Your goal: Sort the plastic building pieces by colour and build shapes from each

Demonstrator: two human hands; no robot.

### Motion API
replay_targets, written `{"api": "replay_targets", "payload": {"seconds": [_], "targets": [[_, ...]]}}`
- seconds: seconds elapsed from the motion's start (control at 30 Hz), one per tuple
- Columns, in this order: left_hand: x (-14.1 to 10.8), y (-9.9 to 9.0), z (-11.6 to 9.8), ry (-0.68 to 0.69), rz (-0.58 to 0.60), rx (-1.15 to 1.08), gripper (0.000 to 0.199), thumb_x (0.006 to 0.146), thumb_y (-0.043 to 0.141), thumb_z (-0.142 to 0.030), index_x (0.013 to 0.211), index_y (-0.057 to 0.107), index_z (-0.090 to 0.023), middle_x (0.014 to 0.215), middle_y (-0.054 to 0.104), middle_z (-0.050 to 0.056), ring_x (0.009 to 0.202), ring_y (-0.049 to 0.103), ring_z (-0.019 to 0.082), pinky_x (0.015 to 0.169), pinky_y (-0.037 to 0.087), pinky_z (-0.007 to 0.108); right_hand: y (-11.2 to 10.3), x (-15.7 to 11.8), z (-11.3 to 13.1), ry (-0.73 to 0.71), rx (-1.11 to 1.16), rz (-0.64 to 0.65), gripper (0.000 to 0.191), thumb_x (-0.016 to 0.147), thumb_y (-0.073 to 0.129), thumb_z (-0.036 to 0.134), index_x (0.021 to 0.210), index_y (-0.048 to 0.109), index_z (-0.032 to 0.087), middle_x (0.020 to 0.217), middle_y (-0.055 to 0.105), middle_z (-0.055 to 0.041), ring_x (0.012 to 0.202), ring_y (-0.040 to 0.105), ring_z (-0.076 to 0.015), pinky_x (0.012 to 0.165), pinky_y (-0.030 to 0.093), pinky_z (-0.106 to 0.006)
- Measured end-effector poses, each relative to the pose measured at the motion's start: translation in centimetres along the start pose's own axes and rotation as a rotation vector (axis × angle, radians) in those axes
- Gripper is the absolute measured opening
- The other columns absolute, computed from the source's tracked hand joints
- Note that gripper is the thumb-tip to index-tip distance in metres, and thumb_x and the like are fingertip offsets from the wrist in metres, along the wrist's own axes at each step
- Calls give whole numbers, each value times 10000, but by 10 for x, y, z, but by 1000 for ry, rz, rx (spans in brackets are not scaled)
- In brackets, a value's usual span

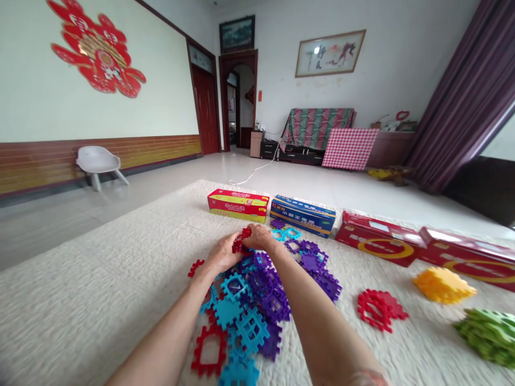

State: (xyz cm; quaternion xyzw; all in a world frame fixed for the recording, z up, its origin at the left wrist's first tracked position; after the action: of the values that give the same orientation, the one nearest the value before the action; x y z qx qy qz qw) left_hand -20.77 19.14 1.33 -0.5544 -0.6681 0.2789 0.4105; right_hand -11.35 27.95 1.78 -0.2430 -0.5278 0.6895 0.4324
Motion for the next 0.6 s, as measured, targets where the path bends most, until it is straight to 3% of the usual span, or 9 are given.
{"api": "replay_targets", "payload": {"seconds": [0.2, 0.27, 0.4, 0.6], "targets": [[0, -2, -3, 21, -30, -37, 681, 697, 580, -148, 1360, 432, -198, 1306, 556, 93, 1186, 520, 239, 990, 415, 333, -16, -12, -3, 33, 22, -23, 583, 651, 654, 232, 1220, 556, 149, 1142, 638, -112, 990, 606, -213, 779, 458, -232], [-1, -3, -5, 47, -39, -45, 695, 690, 568, -128, 1366, 423, -191, 1299, 549, 101, 1197, 508, 239, 998, 411, 335, -21, -15, -5, 57, 28, -18, 530, 688, 628, 240, 1206, 578, 143, 1101, 659, -104, 962, 618, -210, 762, 459, -231], [-1, -3, -9, 112, -42, -72, 686, 689, 550, -112, 1357, 426, -210, 1273, 538, 90, 1190, 504, 212, 997, 412, 308, -22, -18, -7, 76, 46, 59, 310, 723, 601, 263, 1000, 701, 167, 871, 713, -50, 800, 647, -186, 645, 450, -214], [3, 1, -4, 94, -44, -38, 713, 690, 575, -148, 1378, 391, -171, 1225, 549, 117, 1162, 513, 226, 970, 424, 312, -19, -17, 7, 43, 63, 87, 322, 689, 621, 242, 995, 716, 205, 926, 723, -30, 826, 643, -178, 656, 441, -205]]}}
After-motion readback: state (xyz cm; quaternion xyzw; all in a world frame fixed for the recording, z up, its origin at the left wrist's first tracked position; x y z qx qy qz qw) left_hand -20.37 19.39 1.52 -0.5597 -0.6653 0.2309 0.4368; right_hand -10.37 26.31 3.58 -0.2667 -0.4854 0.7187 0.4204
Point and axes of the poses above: each hand's wrist, its own x-axis towards the middle knuckle, its own y-axis out of the palm, z = x × y, the point moved 7 cm from there along x, towards the middle knuckle
